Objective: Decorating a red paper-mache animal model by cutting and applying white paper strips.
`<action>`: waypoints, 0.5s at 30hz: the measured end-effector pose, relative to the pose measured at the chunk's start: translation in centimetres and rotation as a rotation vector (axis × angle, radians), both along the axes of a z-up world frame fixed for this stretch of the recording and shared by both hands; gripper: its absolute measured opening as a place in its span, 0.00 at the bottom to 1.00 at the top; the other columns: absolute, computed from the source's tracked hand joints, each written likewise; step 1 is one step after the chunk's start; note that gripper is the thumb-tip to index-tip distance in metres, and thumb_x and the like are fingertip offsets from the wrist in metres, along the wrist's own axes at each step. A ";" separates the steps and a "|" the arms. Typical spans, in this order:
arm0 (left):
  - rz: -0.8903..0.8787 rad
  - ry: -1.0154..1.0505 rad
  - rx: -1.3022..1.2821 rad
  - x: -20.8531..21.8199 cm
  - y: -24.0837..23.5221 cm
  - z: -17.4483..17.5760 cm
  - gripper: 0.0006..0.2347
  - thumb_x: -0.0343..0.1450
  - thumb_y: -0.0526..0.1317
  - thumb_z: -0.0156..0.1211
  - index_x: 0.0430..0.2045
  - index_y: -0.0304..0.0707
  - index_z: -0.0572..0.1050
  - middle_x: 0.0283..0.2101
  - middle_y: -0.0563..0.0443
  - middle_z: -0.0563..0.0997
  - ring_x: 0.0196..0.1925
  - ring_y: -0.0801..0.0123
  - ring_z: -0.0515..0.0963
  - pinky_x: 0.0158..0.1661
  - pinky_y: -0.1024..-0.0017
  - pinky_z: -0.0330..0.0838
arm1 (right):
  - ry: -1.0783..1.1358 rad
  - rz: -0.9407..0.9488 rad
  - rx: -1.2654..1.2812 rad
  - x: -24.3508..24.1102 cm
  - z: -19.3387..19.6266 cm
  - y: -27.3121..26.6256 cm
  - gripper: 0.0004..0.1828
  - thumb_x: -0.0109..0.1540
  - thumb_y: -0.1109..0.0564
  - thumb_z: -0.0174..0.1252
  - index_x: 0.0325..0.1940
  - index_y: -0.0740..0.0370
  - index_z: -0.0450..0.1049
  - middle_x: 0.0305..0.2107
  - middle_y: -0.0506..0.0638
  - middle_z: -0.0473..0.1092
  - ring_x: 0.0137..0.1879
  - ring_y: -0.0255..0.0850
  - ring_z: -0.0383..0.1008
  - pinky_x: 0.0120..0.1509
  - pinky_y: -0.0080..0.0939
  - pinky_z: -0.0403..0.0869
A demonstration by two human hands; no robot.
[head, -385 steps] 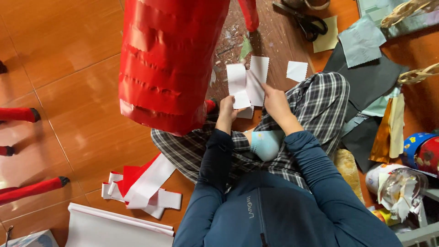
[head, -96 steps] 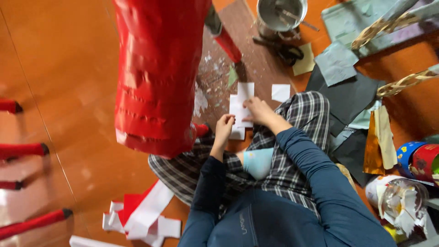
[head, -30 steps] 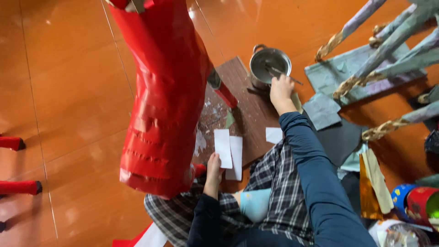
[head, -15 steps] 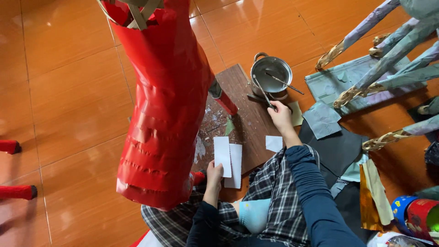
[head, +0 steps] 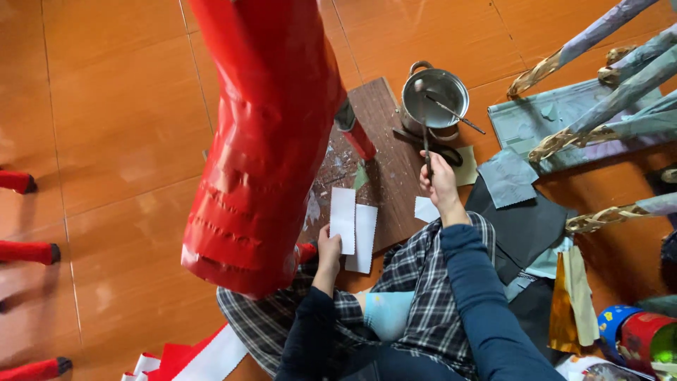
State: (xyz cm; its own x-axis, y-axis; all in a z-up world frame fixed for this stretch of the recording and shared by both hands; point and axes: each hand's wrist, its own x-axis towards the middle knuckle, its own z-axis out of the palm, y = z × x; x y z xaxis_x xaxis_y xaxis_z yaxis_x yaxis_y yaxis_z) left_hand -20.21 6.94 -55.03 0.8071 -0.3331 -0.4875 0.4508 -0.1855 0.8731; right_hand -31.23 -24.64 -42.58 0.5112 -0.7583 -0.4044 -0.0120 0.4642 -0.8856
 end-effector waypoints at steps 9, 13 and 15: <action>0.150 0.197 0.058 0.3 -0.1 -4.9 0.24 0.68 0.28 0.56 0.62 0.32 0.73 0.56 0.25 0.77 0.59 0.37 0.80 0.49 0.45 0.81 | -0.031 0.172 0.151 -8.4 0.4 14.1 0.13 0.74 0.50 0.52 0.59 0.56 0.75 0.24 0.50 0.69 0.22 0.36 0.71 0.16 0.26 0.61; 0.105 0.288 0.010 0.1 -0.2 -4.9 0.24 0.68 0.31 0.56 0.63 0.34 0.76 0.57 0.27 0.79 0.57 0.39 0.80 0.44 0.33 0.79 | 0.053 0.316 0.160 -8.1 1.1 18.5 0.11 0.74 0.56 0.52 0.49 0.63 0.79 0.21 0.52 0.70 0.19 0.38 0.69 0.15 0.29 0.58; 0.068 0.326 0.012 -0.1 -0.1 -4.7 0.24 0.67 0.32 0.57 0.62 0.36 0.78 0.56 0.27 0.80 0.56 0.37 0.81 0.41 0.27 0.78 | 0.079 0.375 0.127 -7.8 0.3 19.3 0.13 0.75 0.57 0.53 0.43 0.64 0.80 0.15 0.52 0.68 0.13 0.37 0.63 0.15 0.30 0.56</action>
State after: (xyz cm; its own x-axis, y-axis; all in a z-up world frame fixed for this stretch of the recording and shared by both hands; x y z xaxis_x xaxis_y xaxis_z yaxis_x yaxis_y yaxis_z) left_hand -20.27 6.80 -59.74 0.6281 -0.2762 -0.7274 0.7178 -0.1550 0.6787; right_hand -39.02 -5.35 -42.30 0.7062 -0.4670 -0.5322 -0.2673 0.5202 -0.8111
